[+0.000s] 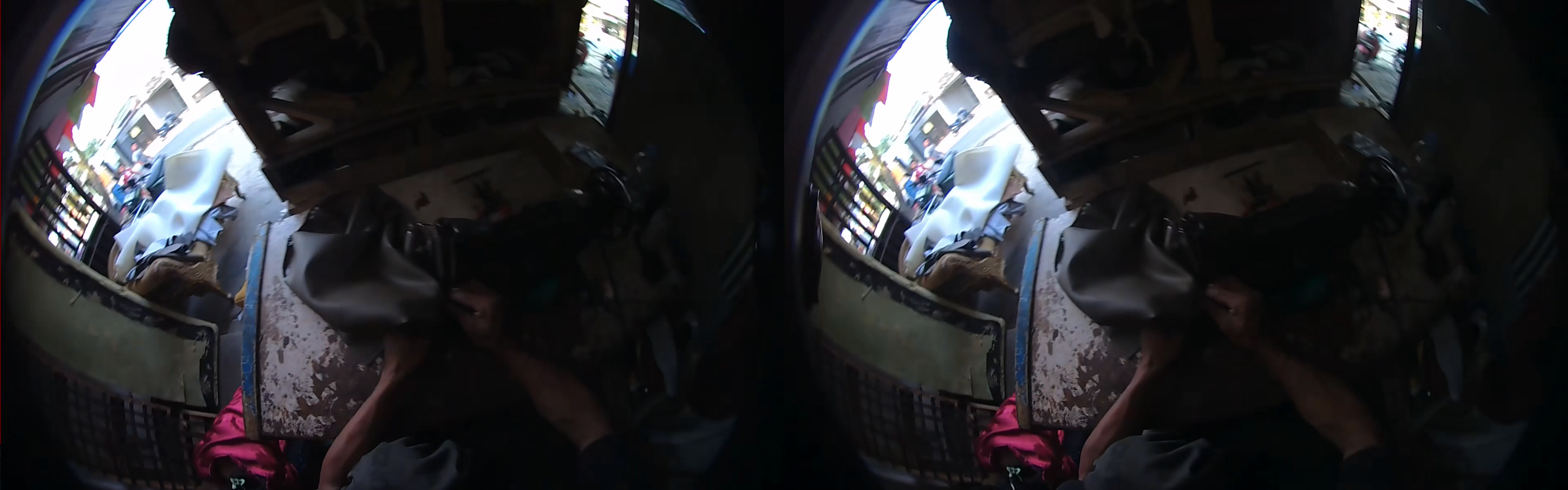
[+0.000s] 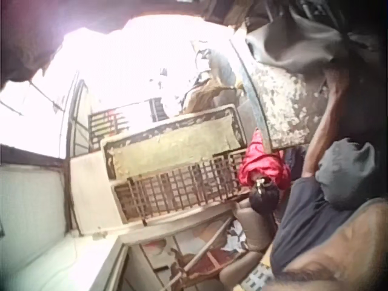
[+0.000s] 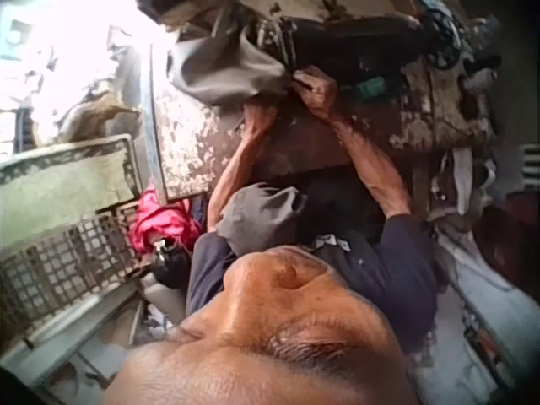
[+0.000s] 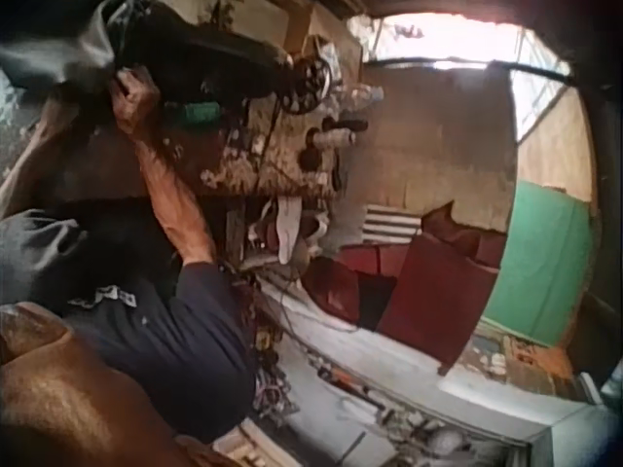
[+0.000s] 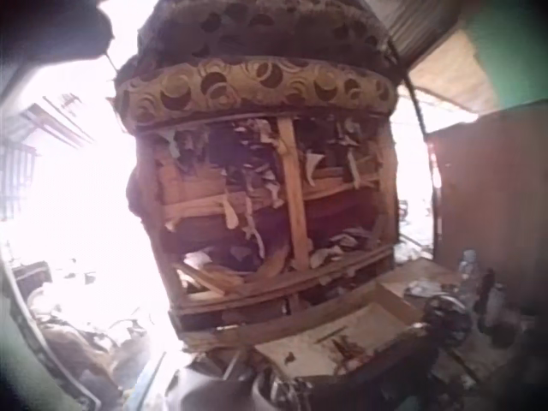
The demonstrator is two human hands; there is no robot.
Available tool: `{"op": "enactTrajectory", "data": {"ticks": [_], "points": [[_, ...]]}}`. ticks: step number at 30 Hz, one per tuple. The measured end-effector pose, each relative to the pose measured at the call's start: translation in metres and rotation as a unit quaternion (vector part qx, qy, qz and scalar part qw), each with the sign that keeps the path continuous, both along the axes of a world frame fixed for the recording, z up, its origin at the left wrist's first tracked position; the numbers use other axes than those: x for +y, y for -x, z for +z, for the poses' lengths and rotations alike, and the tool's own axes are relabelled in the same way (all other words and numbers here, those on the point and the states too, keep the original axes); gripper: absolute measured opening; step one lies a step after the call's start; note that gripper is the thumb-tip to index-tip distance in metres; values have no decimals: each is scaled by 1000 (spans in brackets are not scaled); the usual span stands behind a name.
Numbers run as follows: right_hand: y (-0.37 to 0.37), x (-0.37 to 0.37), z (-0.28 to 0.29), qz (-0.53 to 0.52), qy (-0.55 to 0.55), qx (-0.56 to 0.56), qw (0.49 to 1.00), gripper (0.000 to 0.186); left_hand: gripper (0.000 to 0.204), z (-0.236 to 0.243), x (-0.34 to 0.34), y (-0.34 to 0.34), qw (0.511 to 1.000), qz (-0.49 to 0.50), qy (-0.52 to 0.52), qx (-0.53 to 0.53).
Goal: The person sews a piece of upholstery fabric using a sewing machine, then uses shears to trim the material. They also pick up and hold a completed fabric cover.
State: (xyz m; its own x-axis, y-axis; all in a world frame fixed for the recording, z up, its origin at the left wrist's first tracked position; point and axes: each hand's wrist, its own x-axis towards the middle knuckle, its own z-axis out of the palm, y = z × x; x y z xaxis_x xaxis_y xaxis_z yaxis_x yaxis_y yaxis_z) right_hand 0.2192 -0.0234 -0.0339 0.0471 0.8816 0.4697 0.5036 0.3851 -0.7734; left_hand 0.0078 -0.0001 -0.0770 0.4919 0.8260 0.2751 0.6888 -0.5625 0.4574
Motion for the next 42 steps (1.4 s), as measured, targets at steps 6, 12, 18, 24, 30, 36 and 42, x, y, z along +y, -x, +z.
{"op": "enactTrajectory", "data": {"ticks": [6, 12, 18, 24, 30, 36, 42], "points": [[-2, -8, 24, -31, -12, 10, 999, 21, 31, 24, -6, -11, 985, 27, 43, -165], [-6, -22, 24, -25, 1, 18, 1000, 16, 42, 41, -8, -2, 857, 119, 248, -436], [5, -7, 8, 28, -64, -40, 997, 19, 41, 43, -10, -2, 820, 121, 318, -460], [-6, -1, 5, 89, -61, -91, 990, 24, 39, 56, -11, -2, 873, 48, 257, -413], [-7, 1, 7, 130, -68, -157, 977, 29, 40, 38, -19, 20, 940, 40, 199, -274], [-5, -19, 10, 122, -96, -245, 957, 25, 46, 130, -46, 67, 980, -73, 174, 66], [-1, -38, 21, 92, -47, -290, 951, 13, 29, 216, -31, 15, 975, -200, 102, 2]]}}
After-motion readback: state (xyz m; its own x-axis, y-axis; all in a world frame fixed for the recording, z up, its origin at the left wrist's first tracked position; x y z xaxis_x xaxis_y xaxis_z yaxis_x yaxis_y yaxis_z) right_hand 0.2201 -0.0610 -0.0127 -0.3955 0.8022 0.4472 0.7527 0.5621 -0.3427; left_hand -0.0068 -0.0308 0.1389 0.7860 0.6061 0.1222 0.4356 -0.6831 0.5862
